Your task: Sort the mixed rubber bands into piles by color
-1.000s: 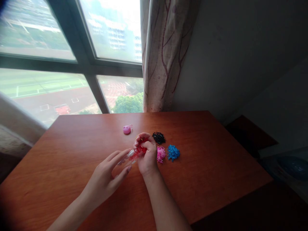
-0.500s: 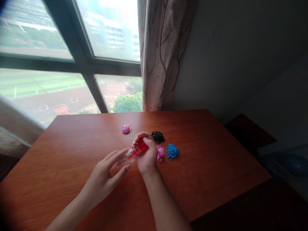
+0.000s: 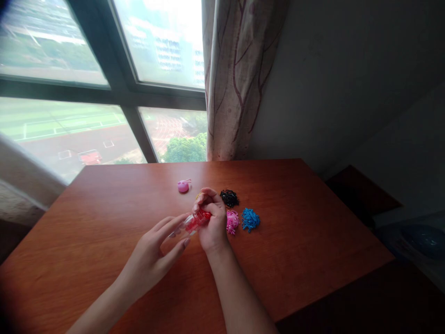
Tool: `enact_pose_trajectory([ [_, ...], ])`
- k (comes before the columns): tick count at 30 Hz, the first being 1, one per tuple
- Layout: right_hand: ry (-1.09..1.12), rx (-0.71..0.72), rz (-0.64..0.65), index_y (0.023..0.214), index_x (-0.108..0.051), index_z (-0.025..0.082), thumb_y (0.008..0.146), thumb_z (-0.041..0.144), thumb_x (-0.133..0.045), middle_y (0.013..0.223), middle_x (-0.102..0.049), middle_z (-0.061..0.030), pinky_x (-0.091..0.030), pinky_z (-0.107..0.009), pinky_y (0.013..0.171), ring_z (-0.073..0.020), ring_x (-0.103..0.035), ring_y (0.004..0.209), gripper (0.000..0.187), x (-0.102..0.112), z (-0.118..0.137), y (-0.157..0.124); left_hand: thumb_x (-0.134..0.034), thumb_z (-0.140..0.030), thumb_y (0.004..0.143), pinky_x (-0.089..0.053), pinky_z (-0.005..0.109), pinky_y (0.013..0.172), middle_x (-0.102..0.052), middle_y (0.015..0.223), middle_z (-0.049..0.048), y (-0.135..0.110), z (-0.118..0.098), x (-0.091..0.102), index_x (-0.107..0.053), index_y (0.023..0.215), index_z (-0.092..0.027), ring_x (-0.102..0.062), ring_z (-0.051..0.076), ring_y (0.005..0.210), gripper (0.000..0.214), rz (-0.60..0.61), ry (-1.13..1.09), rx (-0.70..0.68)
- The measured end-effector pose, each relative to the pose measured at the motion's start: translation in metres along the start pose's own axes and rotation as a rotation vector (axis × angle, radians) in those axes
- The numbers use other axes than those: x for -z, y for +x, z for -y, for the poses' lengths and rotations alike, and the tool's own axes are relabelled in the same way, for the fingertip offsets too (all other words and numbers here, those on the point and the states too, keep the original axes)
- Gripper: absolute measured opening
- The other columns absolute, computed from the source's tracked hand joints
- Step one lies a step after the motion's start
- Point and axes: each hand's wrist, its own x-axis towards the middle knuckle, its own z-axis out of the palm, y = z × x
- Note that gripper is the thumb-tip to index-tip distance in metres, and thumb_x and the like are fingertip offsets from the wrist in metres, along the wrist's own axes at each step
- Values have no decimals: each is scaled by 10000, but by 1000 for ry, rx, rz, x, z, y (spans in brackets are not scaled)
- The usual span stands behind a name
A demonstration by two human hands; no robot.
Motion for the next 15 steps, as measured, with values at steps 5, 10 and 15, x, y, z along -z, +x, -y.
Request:
enact_pose_trajectory([
  [5,13,-4,14,831,-661,237,549,36,-559,686,-583,56,-387,-194,570,-78,-487,583,361,1,1,1,-550,-291,911,-525,325,887,-653,1167,103,0,0,1,-562,1298,-212,-637,216,1035,395,-2,-33,9],
  [10,-32,-24,29,805,-664,238,552,46,-551,659,-569,54,-399,-214,574,-97,-498,594,337,1,2,1,-542,-292,914,-521,323,888,-651,1154,101,0,0,1,-561,1308,-207,-633,215,1034,404,-1,-30,0],
  [15,-75,-30,89,835,-691,210,643,119,-609,680,-594,32,-420,-218,587,-104,-527,612,228,2,3,1,-540,-273,905,-527,307,841,-651,1109,96,-1,2,2,-561,1315,-202,-641,208,977,417,9,18,-24],
])
